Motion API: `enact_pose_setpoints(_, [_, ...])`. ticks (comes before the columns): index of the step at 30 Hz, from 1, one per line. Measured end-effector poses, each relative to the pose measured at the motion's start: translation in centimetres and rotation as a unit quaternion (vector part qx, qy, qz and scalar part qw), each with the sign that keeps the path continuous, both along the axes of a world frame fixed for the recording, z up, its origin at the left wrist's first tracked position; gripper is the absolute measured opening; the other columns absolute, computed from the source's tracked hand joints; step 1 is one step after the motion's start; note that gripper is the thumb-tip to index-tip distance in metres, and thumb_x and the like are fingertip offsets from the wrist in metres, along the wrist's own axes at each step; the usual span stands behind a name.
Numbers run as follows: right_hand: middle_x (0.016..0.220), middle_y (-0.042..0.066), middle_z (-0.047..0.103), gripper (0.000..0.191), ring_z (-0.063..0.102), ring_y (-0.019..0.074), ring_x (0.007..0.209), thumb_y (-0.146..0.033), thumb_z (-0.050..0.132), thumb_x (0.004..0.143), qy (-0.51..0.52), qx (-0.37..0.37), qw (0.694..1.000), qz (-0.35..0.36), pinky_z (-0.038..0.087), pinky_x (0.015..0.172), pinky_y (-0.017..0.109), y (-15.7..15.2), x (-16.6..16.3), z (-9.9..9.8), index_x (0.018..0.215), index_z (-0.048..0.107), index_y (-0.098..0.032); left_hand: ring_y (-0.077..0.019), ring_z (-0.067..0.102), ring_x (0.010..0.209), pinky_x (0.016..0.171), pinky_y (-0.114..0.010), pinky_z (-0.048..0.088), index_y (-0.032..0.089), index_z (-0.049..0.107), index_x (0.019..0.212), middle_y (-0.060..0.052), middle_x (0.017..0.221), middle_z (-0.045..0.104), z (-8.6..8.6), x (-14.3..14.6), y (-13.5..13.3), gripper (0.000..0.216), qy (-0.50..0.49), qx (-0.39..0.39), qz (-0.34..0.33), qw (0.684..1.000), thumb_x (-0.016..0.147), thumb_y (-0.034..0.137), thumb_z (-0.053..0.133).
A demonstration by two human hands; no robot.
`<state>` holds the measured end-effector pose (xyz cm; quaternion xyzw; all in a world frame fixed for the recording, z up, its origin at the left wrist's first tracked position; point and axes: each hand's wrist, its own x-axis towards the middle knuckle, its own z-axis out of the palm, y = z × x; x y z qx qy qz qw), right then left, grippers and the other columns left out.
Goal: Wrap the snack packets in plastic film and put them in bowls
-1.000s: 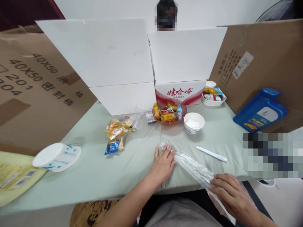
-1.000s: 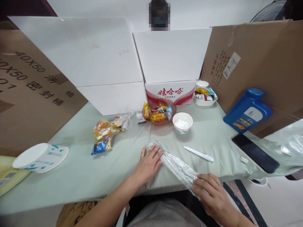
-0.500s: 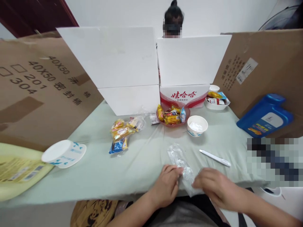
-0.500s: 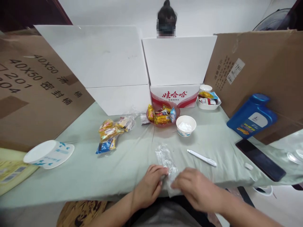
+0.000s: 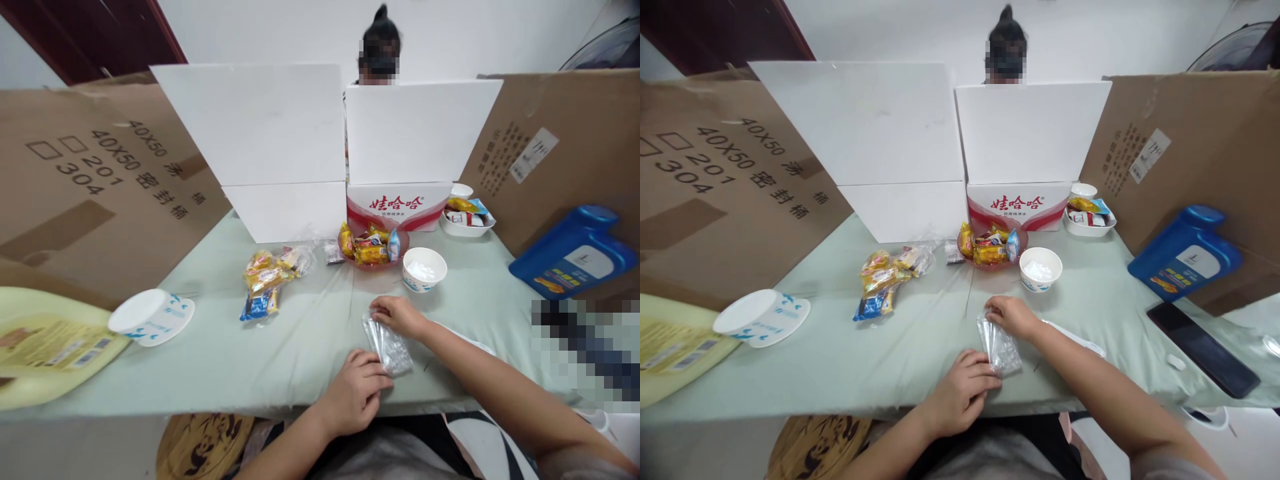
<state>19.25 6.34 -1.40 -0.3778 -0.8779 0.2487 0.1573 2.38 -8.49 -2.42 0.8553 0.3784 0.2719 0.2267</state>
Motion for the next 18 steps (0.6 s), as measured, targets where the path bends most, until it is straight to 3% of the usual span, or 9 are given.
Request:
enact_pose_setpoints(4, [0.088,0.005,0.068,0.02,0.062,0.0168,0.08,-0.029,0.067,0.084,-0.015,0.023,0.999,0.018,0.042,0.071,0.026,0.0,-0.1,-0.7,0.099,0.065,-0.016,-0.0229,0.052,0.111,0.1,-0.044,0.038,0.023,0.067,0.1,-0.004,0.104,0.069,-0.4,0.1,-0.2,0.027,0.014,0.013,-0.01,1.0,0.08,0.014,0.051])
enact_pose_setpoints(7, [0.09,0.008,0.066,0.026,0.06,0.0195,0.085,-0.039,0.062,0.088,-0.054,0.095,0.993,0.04,0.041,0.073,0.028,0.1,0.0,-1.2,0.099,0.065,-0.016,-0.0238,0.054,0.109,0.098,-0.044,0.041,0.022,0.064,0.102,-0.006,0.103,0.068,-0.4,0.2,-0.7,0.027,-0.011,0.048,0.003,0.999,0.079,0.013,0.051])
enact_pose_setpoints(10, [0.089,0.009,0.064,0.03,0.059,0.0198,0.085,-0.043,0.053,0.093,-0.096,0.185,0.976,0.059,0.039,0.07,0.028,0.0,0.0,-1.6,0.1,0.064,-0.016,-0.0228,0.057,0.098,0.087,-0.04,0.049,0.018,0.058,0.108,-0.011,0.1,0.064,0.2,-0.2,-0.7,0.026,-0.089,0.085,0.089,0.988,0.083,0.015,0.05])
enact_pose_setpoints(13, [0.088,0.008,0.063,0.03,0.058,0.0194,0.084,-0.043,0.05,0.094,-0.106,0.209,0.97,0.067,0.039,0.069,0.028,-0.3,-0.2,-2.0,0.099,0.064,-0.017,-0.0217,0.058,0.095,0.083,-0.038,0.05,0.018,0.055,0.108,-0.01,0.099,0.062,1.2,-0.7,0.9,0.023,-0.119,0.088,0.149,0.978,0.088,0.016,0.044])
enact_pose_setpoints(16, [0.089,0.008,0.062,0.028,0.058,0.0197,0.085,-0.04,0.048,0.096,-0.112,0.199,0.972,0.063,0.042,0.071,0.029,-0.2,-0.1,-1.9,0.101,0.064,-0.017,-0.0228,0.056,0.107,0.094,-0.042,0.045,0.02,0.059,0.102,-0.008,0.104,0.065,1.4,-1.0,3.7,0.02,-0.043,0.088,0.08,0.992,0.09,0.016,0.044])
enact_pose_setpoints(18, [0.092,0.009,0.063,0.028,0.059,0.021,0.088,-0.039,0.052,0.094,-0.108,0.188,0.975,0.055,0.044,0.074,0.031,0.1,0.3,-1.3,0.106,0.062,-0.016,-0.0244,0.055,0.11,0.096,-0.045,0.042,0.02,0.062,0.095,-0.006,0.102,0.066,0.8,-1.0,5.3,0.016,0.018,0.081,0.076,0.994,0.091,0.018,0.046])
